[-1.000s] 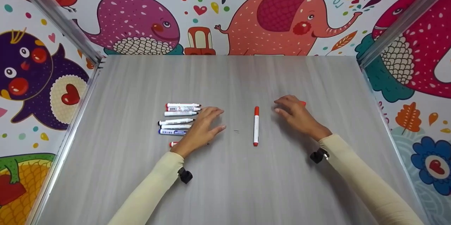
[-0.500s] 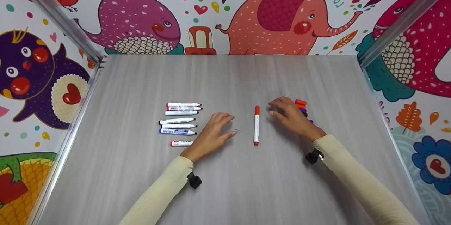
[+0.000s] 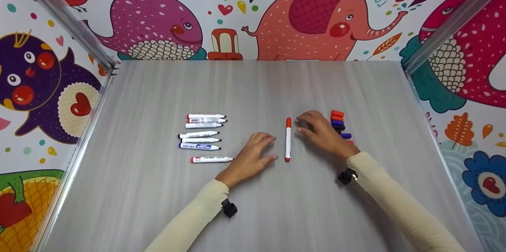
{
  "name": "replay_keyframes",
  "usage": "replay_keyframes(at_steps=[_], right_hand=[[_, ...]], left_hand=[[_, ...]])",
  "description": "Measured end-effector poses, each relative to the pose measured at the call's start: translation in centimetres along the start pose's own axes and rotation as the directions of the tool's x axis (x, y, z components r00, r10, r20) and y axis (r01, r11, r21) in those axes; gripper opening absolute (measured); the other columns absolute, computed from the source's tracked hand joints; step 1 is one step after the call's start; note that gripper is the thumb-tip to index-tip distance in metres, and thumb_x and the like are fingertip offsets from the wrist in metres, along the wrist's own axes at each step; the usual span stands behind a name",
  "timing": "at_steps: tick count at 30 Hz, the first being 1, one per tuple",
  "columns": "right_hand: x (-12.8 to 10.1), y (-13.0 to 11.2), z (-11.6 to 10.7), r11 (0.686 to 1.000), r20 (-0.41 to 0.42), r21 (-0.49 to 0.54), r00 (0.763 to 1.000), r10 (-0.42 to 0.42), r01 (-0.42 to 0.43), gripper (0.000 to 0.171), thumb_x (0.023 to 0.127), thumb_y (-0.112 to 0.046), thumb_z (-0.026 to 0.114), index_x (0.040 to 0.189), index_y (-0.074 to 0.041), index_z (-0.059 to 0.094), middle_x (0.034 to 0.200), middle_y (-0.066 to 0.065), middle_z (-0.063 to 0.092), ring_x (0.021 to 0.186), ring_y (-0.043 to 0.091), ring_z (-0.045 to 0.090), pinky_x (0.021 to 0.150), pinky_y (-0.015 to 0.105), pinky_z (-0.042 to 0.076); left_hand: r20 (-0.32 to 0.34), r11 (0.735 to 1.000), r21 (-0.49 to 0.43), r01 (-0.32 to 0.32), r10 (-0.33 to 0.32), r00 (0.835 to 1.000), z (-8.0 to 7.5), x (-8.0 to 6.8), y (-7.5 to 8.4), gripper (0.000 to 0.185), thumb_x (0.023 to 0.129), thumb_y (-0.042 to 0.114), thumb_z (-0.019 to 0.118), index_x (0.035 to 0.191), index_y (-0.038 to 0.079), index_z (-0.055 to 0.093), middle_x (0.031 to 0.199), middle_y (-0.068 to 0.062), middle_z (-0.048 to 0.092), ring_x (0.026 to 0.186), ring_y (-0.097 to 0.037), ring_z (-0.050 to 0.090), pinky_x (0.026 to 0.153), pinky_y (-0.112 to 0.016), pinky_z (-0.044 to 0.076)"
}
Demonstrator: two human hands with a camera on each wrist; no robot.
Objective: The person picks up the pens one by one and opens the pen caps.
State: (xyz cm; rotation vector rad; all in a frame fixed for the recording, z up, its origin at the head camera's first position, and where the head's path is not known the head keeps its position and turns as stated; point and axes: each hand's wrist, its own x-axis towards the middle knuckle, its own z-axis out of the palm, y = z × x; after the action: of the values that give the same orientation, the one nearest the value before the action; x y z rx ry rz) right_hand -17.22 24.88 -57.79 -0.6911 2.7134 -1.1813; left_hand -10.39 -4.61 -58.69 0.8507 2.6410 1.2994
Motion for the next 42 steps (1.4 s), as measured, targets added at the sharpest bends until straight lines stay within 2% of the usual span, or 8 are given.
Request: replay_keyframes(at_steps=[5,11,19,25,28,33,37,42], right_hand=[[0.5,0.0,0.6,1.0,-0.021,-0.001,0.999,-0.029,0.029,0.04,0.104,-0.015,0.079,0.14,0.002,0.071,0.137,0.017,0.066,0.131,0.035,0.057,0.115,0.055,0.047],[1.1,0.0,1.1,0.999,-0.053,-0.02,0.998,-0.029,0.028,0.042,0.101,-0.012,0.081,0.139,0.002,0.071,0.138,0.017,0.065,0.133,0.036,0.053,0.115,0.055,0.046],[1.4,0.3,1.6,1.0,-0.035,-0.02,0.999,0.002,-0.003,0.046,0.103,-0.016,0.081,0.143,0.002,0.068,0.142,0.019,0.061,0.137,0.036,0.051,0.119,0.055,0.045],[1.7,0.3,2.0,0.997,-0.075,-0.042,0.995,-0.063,0.059,0.045,0.1,-0.016,0.084,0.138,0.004,0.071,0.139,0.02,0.065,0.136,0.04,0.052,0.117,0.059,0.042],[1.8,0.5,2.2,0.992,-0.104,-0.053,0.987,-0.12,0.115,0.043,0.098,-0.014,0.085,0.133,0.006,0.072,0.135,0.022,0.068,0.132,0.043,0.054,0.114,0.062,0.042],[2.0,1.0,2.6,0.984,-0.131,-0.048,0.975,-0.177,0.172,0.038,0.097,-0.014,0.085,0.129,0.005,0.074,0.129,0.021,0.07,0.127,0.043,0.055,0.112,0.061,0.041],[2.2,0.8,2.6,0.987,-0.112,-0.037,0.98,-0.162,0.158,0.038,0.098,-0.014,0.084,0.13,0.004,0.074,0.13,0.02,0.07,0.129,0.042,0.054,0.115,0.06,0.039],[2.2,-0.1,2.3,0.994,-0.063,-0.03,0.992,-0.11,0.108,0.041,0.1,-0.013,0.083,0.135,0.004,0.072,0.135,0.02,0.069,0.132,0.04,0.053,0.117,0.06,0.039]], left_hand=[[0.008,1.0,0.009,0.007,-0.007,1.0,0.9,-0.1,0.3,0.054,0.103,0.023,0.08,0.15,0.0,0.063,0.149,-0.009,0.059,0.145,-0.025,0.05,0.123,-0.041,0.043],[-0.048,0.998,0.053,-0.046,0.049,0.998,2.3,0.2,0.6,0.055,0.1,0.021,0.084,0.146,-0.002,0.065,0.144,-0.011,0.061,0.142,-0.028,0.051,0.121,-0.042,0.044],[-0.112,0.97,0.239,-0.041,0.069,0.991,4.3,0.8,1.6,0.061,0.093,0.029,0.092,0.141,-0.001,0.068,0.14,-0.011,0.063,0.139,-0.031,0.05,0.12,-0.045,0.041],[-0.146,0.943,0.332,-0.028,0.08,0.986,5.3,0.8,2.0,0.058,0.09,0.029,0.093,0.136,0.003,0.07,0.138,-0.013,0.064,0.14,-0.037,0.051,0.122,-0.062,0.038],[-0.167,0.936,0.352,-0.015,0.079,0.983,5.7,0.8,2.1,0.057,0.088,0.03,0.094,0.133,0.004,0.07,0.137,-0.014,0.064,0.141,-0.039,0.051,0.121,-0.072,0.035],[-0.191,0.931,0.364,0.011,0.064,0.979,6.0,1.1,2.1,0.056,0.088,0.03,0.095,0.131,0.005,0.072,0.135,-0.012,0.064,0.14,-0.037,0.051,0.12,-0.073,0.036],[-0.189,0.931,0.366,0.018,0.055,0.98,5.9,1.2,2.1,0.056,0.088,0.031,0.095,0.131,0.004,0.072,0.135,-0.011,0.064,0.139,-0.035,0.051,0.12,-0.073,0.036],[-0.169,0.953,0.303,0.016,0.037,0.985,5.3,1.2,2.0,0.061,0.087,0.03,0.095,0.135,0.002,0.07,0.136,-0.012,0.065,0.139,-0.034,0.05,0.122,-0.069,0.035]])
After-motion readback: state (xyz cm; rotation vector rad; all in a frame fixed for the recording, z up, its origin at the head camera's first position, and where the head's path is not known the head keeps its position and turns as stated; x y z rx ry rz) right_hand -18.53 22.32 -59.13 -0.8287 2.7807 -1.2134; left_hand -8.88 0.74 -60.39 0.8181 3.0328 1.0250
